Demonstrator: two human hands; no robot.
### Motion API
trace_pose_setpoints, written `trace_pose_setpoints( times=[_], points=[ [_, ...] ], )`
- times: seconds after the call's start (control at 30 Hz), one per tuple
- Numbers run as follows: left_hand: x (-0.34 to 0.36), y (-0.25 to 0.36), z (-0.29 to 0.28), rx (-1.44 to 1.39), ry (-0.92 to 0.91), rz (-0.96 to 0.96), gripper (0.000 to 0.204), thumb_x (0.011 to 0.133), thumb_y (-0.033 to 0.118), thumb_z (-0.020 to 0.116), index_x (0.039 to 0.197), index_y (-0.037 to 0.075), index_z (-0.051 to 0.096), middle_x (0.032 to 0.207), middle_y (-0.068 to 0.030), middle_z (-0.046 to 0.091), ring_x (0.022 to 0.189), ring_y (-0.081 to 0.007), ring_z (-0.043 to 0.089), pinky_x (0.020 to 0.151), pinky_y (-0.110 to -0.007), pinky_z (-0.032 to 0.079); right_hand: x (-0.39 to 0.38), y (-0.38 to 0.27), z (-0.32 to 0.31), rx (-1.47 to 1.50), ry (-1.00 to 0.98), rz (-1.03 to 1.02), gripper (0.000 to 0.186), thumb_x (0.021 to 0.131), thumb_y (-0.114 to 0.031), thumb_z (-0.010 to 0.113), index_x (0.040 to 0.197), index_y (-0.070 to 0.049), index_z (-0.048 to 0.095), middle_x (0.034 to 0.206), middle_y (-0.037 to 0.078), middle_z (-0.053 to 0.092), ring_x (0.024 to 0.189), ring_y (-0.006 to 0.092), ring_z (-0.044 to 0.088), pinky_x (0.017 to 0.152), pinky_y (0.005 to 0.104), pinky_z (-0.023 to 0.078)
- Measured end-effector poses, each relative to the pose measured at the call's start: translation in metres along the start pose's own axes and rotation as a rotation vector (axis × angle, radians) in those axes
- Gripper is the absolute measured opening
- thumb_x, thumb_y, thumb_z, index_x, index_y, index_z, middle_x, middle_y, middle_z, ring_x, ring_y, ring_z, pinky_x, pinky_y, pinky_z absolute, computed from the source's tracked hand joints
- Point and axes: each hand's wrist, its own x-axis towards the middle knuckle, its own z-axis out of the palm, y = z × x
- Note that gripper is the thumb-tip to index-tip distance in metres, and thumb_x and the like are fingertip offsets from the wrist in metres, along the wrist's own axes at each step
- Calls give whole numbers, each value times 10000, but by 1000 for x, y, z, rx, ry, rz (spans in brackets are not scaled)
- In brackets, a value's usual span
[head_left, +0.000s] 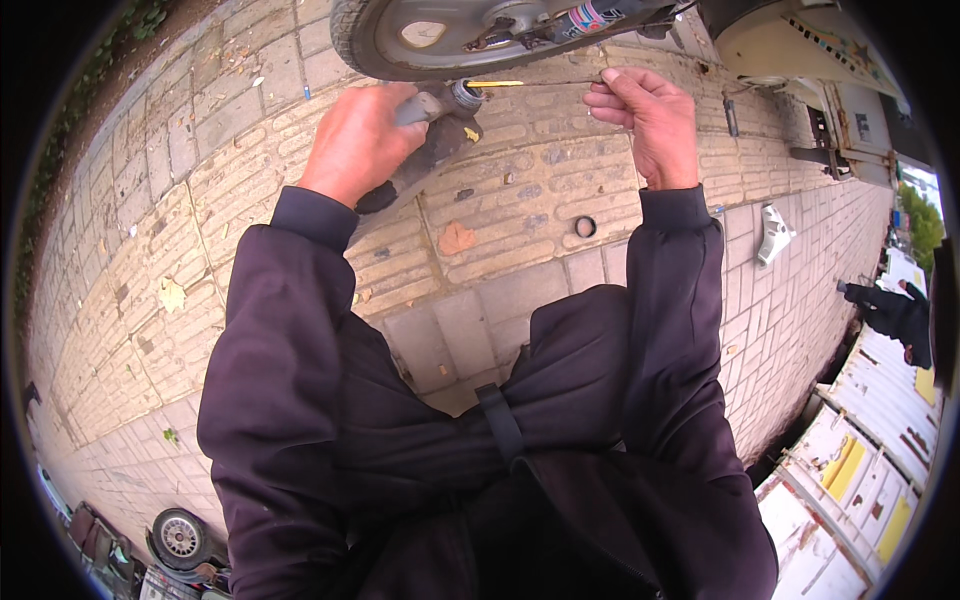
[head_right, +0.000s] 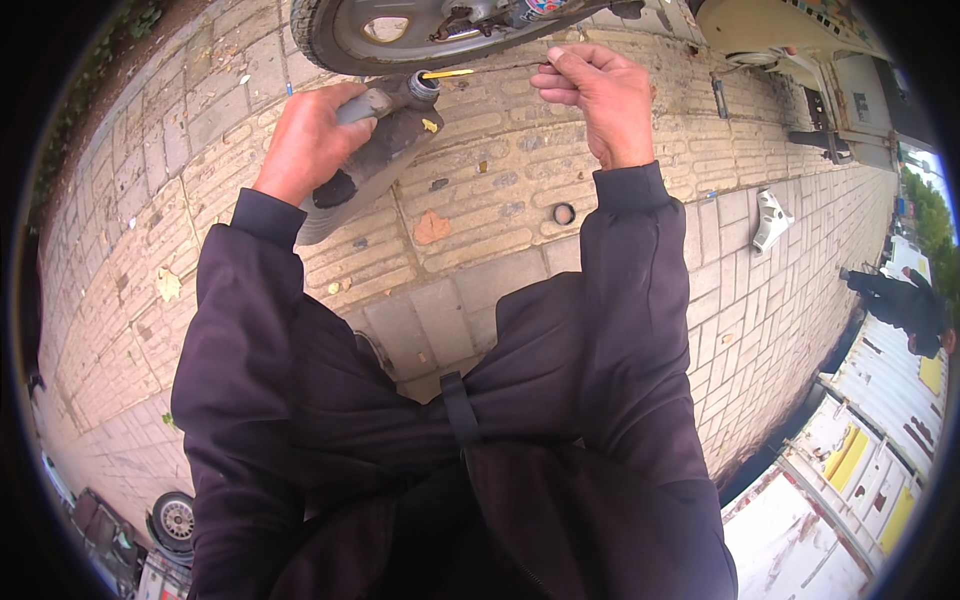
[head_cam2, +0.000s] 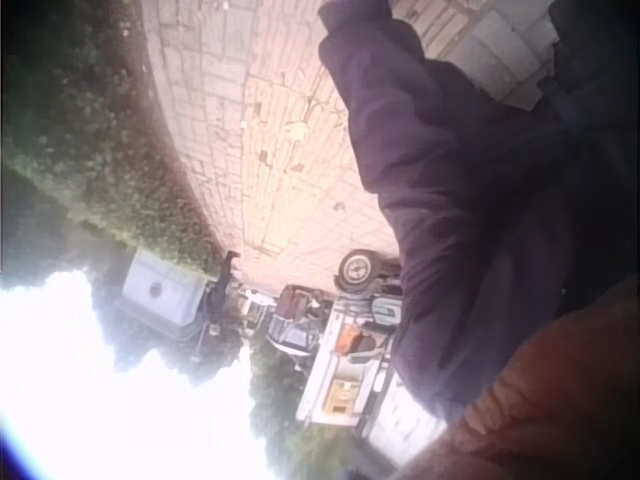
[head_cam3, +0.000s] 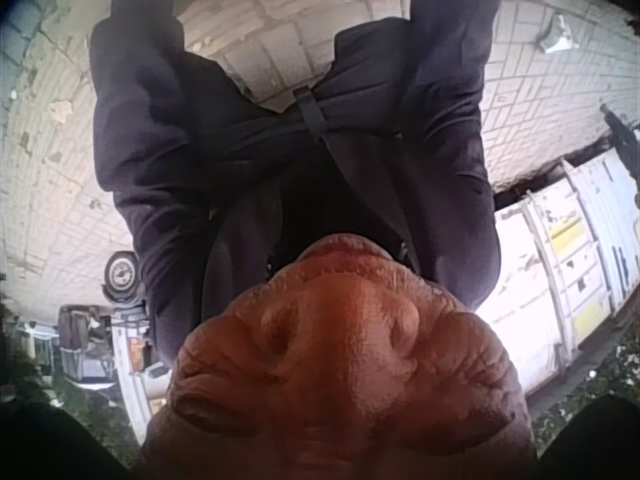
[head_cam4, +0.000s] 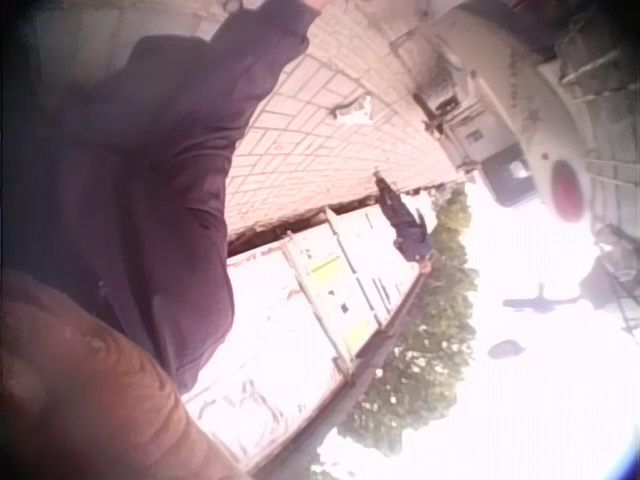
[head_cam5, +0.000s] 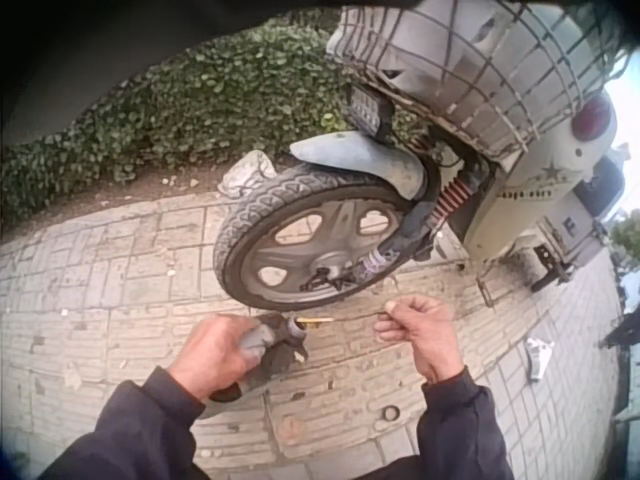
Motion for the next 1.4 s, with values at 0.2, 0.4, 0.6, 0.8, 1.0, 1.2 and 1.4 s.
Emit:
trace_pose_setpoints(
  times=[0.2, 0.4, 0.6, 0.8, 1.0, 1.2, 1.4],
  points=[
    [0, 0, -3, -54, 63, -59, 455, 852, 190, 781, 1243, -40, 759, 1087, -305, 762, 1062, -472, 727, 956, -496, 569, 7, 13, 6, 158, 69, -38, 207, 1010, -90, 787, 1064, 103, 734, 996, 191, 781, 881, 280, 813, 770, 338, 689],
    [-2, 2, -5, -66, 72, -61, 448, 850, 201, 765, 1227, -39, 762, 1070, -313, 759, 1046, -480, 725, 943, -501, 567, 18, 32, 29, 161, 122, -111, 206, 1011, -68, 782, 1089, 116, 733, 1010, 184, 779, 897, 280, 813, 773, 344, 687],
    [-2, 0, -6, -46, 65, -57, 456, 852, 208, 759, 1242, -29, 759, 1077, -304, 761, 1047, -482, 723, 941, -505, 567, 15, 36, 57, -105, 104, -319, 171, 998, -79, 796, 1067, 76, 779, 963, 125, 801, 884, 205, 807, 765, 293, 656],
    [-3, -1, -6, -64, 63, -59, 449, 854, 205, 756, 1240, -26, 759, 1075, -293, 765, 1041, -478, 723, 935, -503, 570, 8, 34, 76, -652, 138, -704, 122, 961, -94, 825, 1048, -8, 817, 924, 60, 818, 838, 125, 787, 728, 267, 612],
    [-5, -1, -8, -72, 57, -61, 420, 853, 198, 756, 1212, -18, 767, 1056, -285, 767, 1017, -479, 724, 919, -503, 575, 15, 32, 89, -872, 171, -1016, 104, 944, -105, 832, 1030, -48, 815, 923, 42, 808, 770, 116, 754, 700, 292, 597],
    [-5, -4, -8, -86, 82, -20, 394, 847, 195, 756, 1178, -19, 771, 1034, -287, 763, 1002, -486, 719, 906, -513, 576, 15, 33, 100, -615, 122, -772, 130, 966, -93, 820, 1080, -30, 809, 943, 54, 806, 822, 117, 776, 721, 292, 630],
    [-6, -7, -8, -83, 77, -19, 398, 844, 193, 754, 1179, -21, 771, 1029, -293, 761, 1002, -488, 719, 906, -517, 576, 25, 31, 101, -231, -3, -480, 182, 994, -69, 792, 1157, 13, 796, 1014, 66, 808, 855, 150, 795, 767, 276, 646]
  ],
)
